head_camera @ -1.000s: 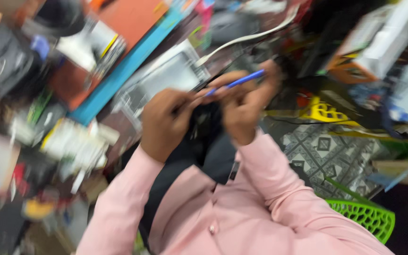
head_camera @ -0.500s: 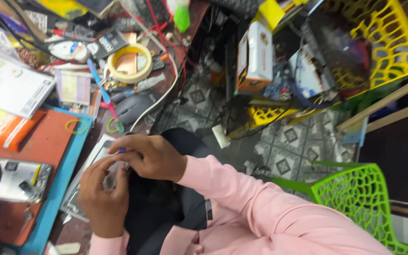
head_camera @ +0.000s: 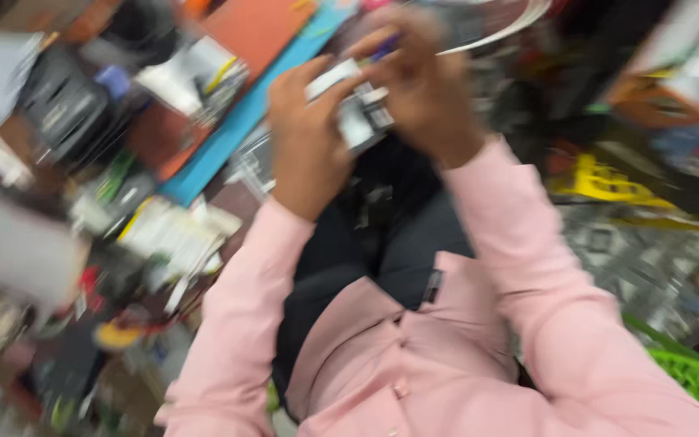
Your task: The person sits at a cluttered repair workbench and uses a blue precision screwdriver to unscrew and work on a disassembled smartphone, holding the phone frame while turning the driver. They occasionally reposition the phone and reach across the bench for parts and tools.
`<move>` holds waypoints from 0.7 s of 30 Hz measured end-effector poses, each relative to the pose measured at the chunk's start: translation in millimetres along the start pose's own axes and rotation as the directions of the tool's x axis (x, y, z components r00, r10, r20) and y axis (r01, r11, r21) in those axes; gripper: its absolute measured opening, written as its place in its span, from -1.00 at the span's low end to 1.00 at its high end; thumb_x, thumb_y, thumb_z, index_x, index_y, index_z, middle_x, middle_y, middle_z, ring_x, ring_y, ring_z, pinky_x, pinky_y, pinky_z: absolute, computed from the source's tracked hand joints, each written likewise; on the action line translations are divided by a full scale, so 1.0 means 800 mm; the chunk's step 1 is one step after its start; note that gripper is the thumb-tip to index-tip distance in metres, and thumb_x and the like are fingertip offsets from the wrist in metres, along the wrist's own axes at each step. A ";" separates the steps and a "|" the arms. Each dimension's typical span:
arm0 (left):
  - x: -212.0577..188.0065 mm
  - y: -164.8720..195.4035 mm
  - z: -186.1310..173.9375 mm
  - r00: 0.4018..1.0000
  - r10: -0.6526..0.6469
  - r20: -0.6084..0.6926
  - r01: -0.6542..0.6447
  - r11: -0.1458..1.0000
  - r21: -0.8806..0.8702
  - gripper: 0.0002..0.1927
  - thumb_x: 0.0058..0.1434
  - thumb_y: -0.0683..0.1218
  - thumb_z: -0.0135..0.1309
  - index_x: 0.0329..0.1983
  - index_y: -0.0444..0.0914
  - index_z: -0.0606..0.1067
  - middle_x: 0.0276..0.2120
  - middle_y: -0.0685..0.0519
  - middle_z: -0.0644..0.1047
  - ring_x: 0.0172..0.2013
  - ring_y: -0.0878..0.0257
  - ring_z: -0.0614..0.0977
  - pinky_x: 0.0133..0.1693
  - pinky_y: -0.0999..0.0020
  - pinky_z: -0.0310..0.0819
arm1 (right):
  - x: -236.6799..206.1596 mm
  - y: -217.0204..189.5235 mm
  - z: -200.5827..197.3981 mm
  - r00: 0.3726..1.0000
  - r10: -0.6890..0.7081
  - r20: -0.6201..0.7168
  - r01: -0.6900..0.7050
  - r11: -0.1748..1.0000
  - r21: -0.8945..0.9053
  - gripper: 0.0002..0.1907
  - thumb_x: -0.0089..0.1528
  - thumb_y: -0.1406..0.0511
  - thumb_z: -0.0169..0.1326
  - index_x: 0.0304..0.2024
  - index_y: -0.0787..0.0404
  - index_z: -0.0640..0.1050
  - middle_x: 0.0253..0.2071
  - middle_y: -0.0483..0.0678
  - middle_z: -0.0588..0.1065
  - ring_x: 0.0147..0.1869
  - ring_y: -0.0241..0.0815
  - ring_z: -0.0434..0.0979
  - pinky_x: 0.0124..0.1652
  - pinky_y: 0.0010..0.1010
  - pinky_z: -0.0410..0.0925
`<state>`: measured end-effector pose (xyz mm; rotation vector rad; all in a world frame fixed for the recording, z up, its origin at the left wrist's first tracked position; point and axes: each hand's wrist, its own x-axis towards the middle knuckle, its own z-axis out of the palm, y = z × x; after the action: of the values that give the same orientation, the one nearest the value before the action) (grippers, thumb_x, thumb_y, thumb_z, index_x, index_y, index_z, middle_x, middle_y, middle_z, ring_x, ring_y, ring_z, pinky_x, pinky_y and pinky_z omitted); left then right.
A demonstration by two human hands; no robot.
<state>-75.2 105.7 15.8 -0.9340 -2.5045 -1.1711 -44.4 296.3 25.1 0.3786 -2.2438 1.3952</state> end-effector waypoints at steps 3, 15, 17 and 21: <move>-0.003 -0.001 0.008 0.996 -0.077 -0.044 0.079 0.997 0.025 -0.48 0.09 -0.36 0.08 0.08 -0.08 0.60 0.15 0.00 0.46 0.19 -0.06 0.40 0.22 0.06 0.26 | 0.007 0.001 -0.006 0.998 -0.013 0.065 0.010 0.999 0.048 -0.61 0.52 0.54 0.11 0.24 0.30 0.20 0.01 0.05 0.58 -0.12 -0.17 0.70 -0.20 -0.44 0.52; 0.007 -0.008 0.016 0.992 -0.119 -0.045 0.122 0.989 0.079 -0.56 0.05 -0.32 0.11 -0.04 -0.08 0.65 -0.05 0.11 0.42 0.04 0.02 0.37 0.06 0.09 0.22 | 0.011 0.028 -0.007 0.978 -0.111 0.179 0.137 0.980 -0.144 -0.68 0.55 0.55 0.16 0.13 0.39 0.26 -0.10 0.11 0.59 -0.24 -0.14 0.64 -0.27 -0.46 0.46; 0.004 -0.008 0.018 0.992 -0.119 -0.033 0.121 0.989 0.083 -0.56 0.07 -0.31 0.11 0.00 -0.09 0.65 -0.03 0.11 0.42 0.07 0.01 0.36 0.09 0.09 0.23 | 0.007 0.039 -0.006 0.983 -0.082 0.167 0.122 0.962 -0.246 -0.65 0.53 0.52 0.27 0.09 0.37 0.31 -0.26 0.06 0.56 -0.26 -0.12 0.65 -0.37 -0.45 0.41; 0.003 -0.009 0.016 0.994 -0.107 -0.028 0.109 0.988 0.105 -0.55 0.08 -0.31 0.10 0.03 -0.11 0.64 0.01 0.10 0.41 0.09 0.01 0.35 0.09 0.07 0.21 | 0.001 0.047 -0.007 0.976 -0.104 0.192 0.132 0.982 -0.135 -0.72 0.55 0.54 0.15 0.11 0.41 0.28 -0.19 0.07 0.57 -0.17 -0.14 0.69 -0.24 -0.51 0.47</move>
<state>-81.0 112.6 4.0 -0.7630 -2.6001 -1.0597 -61.4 317.9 -1.6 0.6022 -2.4103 1.1678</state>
